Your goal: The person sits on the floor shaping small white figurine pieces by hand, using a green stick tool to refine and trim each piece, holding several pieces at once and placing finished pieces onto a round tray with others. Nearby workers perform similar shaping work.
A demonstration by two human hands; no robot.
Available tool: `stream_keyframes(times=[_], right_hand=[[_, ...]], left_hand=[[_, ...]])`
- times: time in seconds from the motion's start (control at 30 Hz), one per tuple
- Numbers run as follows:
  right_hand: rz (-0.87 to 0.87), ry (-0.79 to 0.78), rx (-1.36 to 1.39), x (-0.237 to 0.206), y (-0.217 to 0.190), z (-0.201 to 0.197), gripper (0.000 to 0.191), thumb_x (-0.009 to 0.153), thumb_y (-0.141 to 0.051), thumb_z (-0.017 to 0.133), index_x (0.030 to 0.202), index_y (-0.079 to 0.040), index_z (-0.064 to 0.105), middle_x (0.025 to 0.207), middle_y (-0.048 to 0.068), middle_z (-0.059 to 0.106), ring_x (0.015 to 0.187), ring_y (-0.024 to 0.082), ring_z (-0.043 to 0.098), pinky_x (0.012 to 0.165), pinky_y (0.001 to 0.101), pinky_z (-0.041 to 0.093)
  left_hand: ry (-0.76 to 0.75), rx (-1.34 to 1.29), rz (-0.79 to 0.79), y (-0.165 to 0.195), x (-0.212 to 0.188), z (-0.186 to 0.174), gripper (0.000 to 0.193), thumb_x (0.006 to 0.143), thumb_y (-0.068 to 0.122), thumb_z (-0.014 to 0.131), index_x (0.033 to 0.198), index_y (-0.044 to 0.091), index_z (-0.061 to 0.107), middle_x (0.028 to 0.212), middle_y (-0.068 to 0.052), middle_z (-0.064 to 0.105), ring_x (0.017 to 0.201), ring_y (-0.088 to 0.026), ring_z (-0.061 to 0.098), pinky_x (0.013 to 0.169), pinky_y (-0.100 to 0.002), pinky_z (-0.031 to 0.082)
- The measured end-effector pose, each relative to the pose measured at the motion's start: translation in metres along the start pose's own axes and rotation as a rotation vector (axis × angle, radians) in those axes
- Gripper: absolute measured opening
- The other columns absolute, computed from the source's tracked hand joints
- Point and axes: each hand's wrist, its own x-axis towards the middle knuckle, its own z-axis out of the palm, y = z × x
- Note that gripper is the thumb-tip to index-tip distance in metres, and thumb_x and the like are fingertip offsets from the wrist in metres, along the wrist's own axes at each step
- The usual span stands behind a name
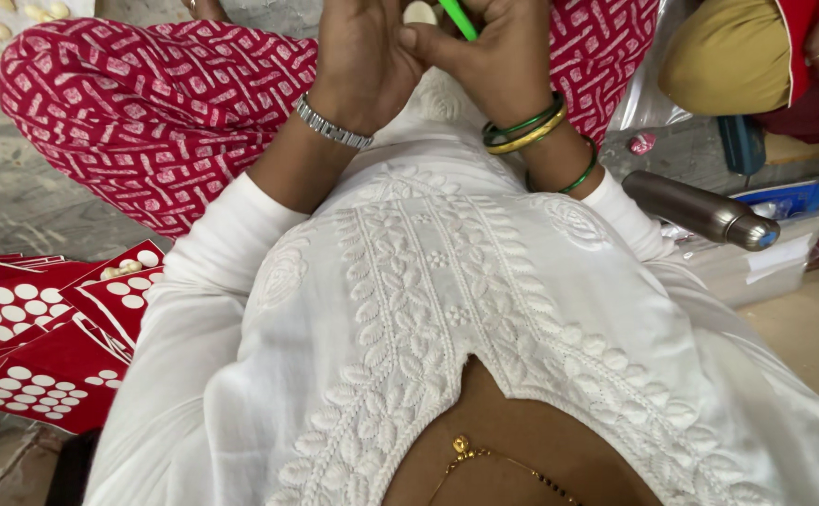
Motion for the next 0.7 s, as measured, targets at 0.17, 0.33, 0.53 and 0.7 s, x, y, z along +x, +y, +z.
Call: stream_keyframes(times=[0.17, 0.33, 0.53, 0.7], right_hand=[[0.125, -0.003, 0.514, 0.0, -0.007, -0.013, 0.007, 0.104, 0.0, 0.076, 0.109, 0.004, 0.073, 0.102, 0.011, 0.076, 0.088, 0.019, 0.074, 0.077, 0.0301, 0.062], [0.222, 0.068, 0.705, -0.002, -0.008, -0.023, 0.009, 0.106, -0.005, 0.069, 0.108, 0.004, 0.072, 0.096, 0.012, 0.074, 0.08, 0.02, 0.073, 0.073, 0.035, 0.063], [0.22, 0.176, 0.564, -0.004, 0.012, -0.021, 0.018, 0.109, -0.016, 0.068, 0.107, 0.002, 0.07, 0.086, 0.007, 0.07, 0.071, 0.012, 0.063, 0.066, 0.0287, 0.054], [0.049, 0.364, 0.38, -0.001, 0.031, -0.03, 0.02, 0.112, -0.018, 0.07, 0.1, -0.002, 0.068, 0.08, 0.006, 0.07, 0.064, 0.01, 0.057, 0.053, 0.0228, 0.039]], left_hand=[[-0.072, 0.189, 0.063, 0.017, -0.007, 0.019, 0.037, 0.114, 0.034, 0.05, 0.123, 0.001, 0.062, 0.118, -0.01, 0.07, 0.105, -0.02, 0.068, 0.094, -0.037, 0.058], [-0.008, 0.669, -0.004, 0.03, -0.019, 0.036, 0.031, 0.105, 0.01, 0.064, 0.135, 0.001, 0.064, 0.116, -0.004, 0.073, 0.094, -0.008, 0.068, 0.075, -0.024, 0.055], [0.062, 0.737, 0.017, 0.033, -0.014, 0.04, 0.026, 0.099, 0.01, 0.074, 0.122, -0.002, 0.071, 0.093, -0.004, 0.077, 0.068, -0.01, 0.064, 0.057, -0.024, 0.05], [0.116, 1.614, 0.565, 0.045, 0.02, 0.025, 0.019, 0.093, 0.012, 0.083, 0.095, -0.002, 0.072, 0.079, -0.012, 0.072, 0.065, -0.017, 0.067, 0.058, -0.033, 0.052]])
